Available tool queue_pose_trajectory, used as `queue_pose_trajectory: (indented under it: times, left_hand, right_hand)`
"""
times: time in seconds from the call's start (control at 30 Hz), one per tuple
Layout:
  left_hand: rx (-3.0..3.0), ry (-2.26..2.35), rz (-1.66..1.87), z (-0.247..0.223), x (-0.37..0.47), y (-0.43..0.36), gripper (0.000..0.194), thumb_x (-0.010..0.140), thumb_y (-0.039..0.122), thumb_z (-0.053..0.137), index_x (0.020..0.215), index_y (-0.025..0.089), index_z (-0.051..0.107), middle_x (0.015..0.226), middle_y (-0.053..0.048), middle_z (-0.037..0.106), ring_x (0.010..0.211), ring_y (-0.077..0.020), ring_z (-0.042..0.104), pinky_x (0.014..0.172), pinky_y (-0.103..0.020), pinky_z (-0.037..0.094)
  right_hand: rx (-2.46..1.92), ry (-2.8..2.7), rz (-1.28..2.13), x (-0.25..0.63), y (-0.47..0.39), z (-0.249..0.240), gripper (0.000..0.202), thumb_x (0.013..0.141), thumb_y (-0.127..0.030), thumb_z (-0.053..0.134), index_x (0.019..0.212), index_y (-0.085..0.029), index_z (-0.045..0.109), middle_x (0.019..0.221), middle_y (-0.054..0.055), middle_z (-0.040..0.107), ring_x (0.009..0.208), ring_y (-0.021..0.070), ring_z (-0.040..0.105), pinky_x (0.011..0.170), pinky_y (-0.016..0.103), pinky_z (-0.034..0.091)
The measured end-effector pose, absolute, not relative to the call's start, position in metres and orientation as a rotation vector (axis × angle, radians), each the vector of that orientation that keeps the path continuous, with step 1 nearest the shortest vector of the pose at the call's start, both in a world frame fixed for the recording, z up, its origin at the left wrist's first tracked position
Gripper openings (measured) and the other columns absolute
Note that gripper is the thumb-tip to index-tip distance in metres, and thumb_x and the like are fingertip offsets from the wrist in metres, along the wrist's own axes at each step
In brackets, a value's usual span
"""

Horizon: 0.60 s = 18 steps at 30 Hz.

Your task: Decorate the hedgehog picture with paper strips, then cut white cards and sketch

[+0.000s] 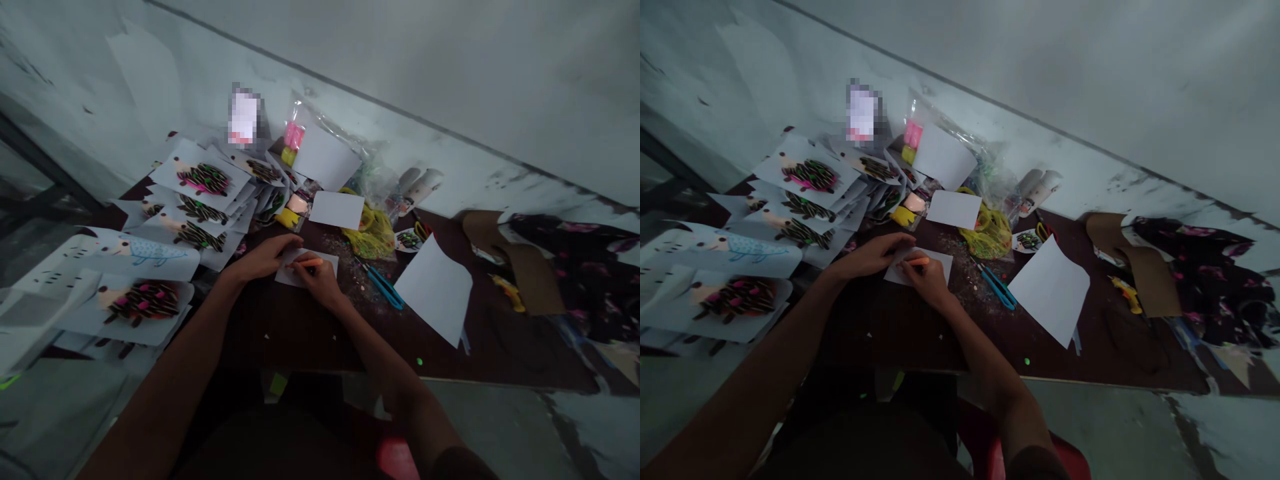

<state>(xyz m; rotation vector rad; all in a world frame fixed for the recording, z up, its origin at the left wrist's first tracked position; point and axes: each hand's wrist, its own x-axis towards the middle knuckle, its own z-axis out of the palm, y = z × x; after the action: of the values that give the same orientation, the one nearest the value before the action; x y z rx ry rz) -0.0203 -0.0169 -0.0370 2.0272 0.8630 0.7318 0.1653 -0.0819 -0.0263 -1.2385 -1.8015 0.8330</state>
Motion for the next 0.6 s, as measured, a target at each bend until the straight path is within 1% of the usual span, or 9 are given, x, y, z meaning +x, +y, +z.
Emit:
queue_pose_trajectory:
  times: [0.27,0.6]
  left_hand:
    - [2.061,0.864,0.727,-0.0345,-0.0211,-0.0173,0.052,0.077,0.012,0.057,0.129,0.016,0.061,0.134,-0.012,0.067,0.124,-0.0250,0.063,0.110,-0.043,0.049]
    - [2.051,0.805,0.695,-0.0370,-0.0245,-0.0139,0.059,0.074,0.007,0.055,0.132,0.017,0.059,0.138,-0.012,0.065,0.128,-0.0240,0.061,0.112,-0.043,0.047]
  right_hand:
    - [-1.199,-1.776,0.854,0.1661,-0.0829,-0.0278,0.033,0.097,-0.042,0.064,0.078,-0.020,0.080,0.092,0.007,0.076,0.080,0.0164,0.070,0.074,0.028,0.054]
    - [-1.229,-1.781,0.844,0.1670,-0.0845,-0.0289,0.026,0.097,-0.035,0.064,0.082,-0.022,0.081,0.091,0.006,0.077,0.076,0.0158,0.069,0.072,0.027,0.055]
